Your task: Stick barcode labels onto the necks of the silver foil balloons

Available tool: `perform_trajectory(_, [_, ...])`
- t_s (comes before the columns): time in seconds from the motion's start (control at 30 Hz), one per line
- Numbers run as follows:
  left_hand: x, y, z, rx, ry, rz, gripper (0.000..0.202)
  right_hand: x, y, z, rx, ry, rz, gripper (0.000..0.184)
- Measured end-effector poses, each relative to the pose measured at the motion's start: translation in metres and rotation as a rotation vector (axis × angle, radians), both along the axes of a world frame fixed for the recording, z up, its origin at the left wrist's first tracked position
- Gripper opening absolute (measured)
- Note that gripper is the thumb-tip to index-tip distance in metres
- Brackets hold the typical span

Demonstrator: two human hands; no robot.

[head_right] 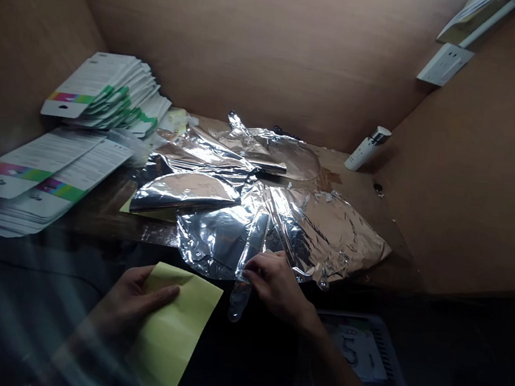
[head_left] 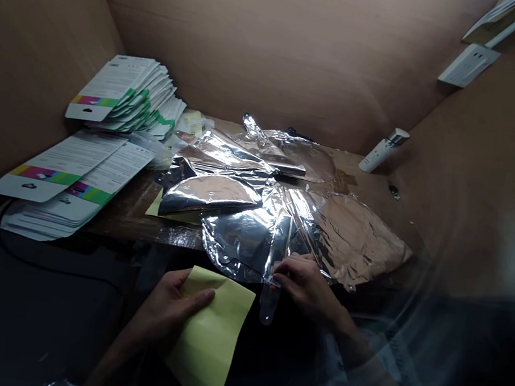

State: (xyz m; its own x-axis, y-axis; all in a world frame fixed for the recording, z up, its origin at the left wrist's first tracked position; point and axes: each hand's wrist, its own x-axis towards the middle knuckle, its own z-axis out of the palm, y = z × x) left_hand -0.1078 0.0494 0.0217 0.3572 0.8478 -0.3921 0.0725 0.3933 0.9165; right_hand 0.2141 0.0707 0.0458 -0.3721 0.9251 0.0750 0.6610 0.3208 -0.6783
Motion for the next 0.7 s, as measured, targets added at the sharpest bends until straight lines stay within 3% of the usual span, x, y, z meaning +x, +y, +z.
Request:
perform_trajectory(0.1, [-0.001, 0.0, 0.003, 0.0, 0.005, -0.011, 0.038, -0.006, 0.005, -0.014, 0.128, -0.226, 0.021, 0.014])
perform_trajectory(0.27, [-0.005, 0.001, 0.012, -0.031, 0.028, -0.034, 0.04, 0.01, 0.003, -0.017, 0.256, -0.382, -0.147, 0.03])
perform_trajectory(0.4, [-0.005, 0.01, 0.016, 0.007, 0.053, -0.105, 0.039, 0.031, 0.007, -0.013, 0.214, -0.483, -0.149, 0.044])
perform_trajectory(0.5, [0.002, 0.022, 0.021, 0.089, 0.094, -0.181, 0.035, 0.039, 0.017, -0.013, 0.167, -0.521, -0.08, 0.034])
perform_trajectory(0.7, [0.026, 0.041, 0.04, 0.423, 0.159, -0.395, 0.017, 0.05, 0.036, 0.001, 0.02, -0.295, 0.1, 0.042])
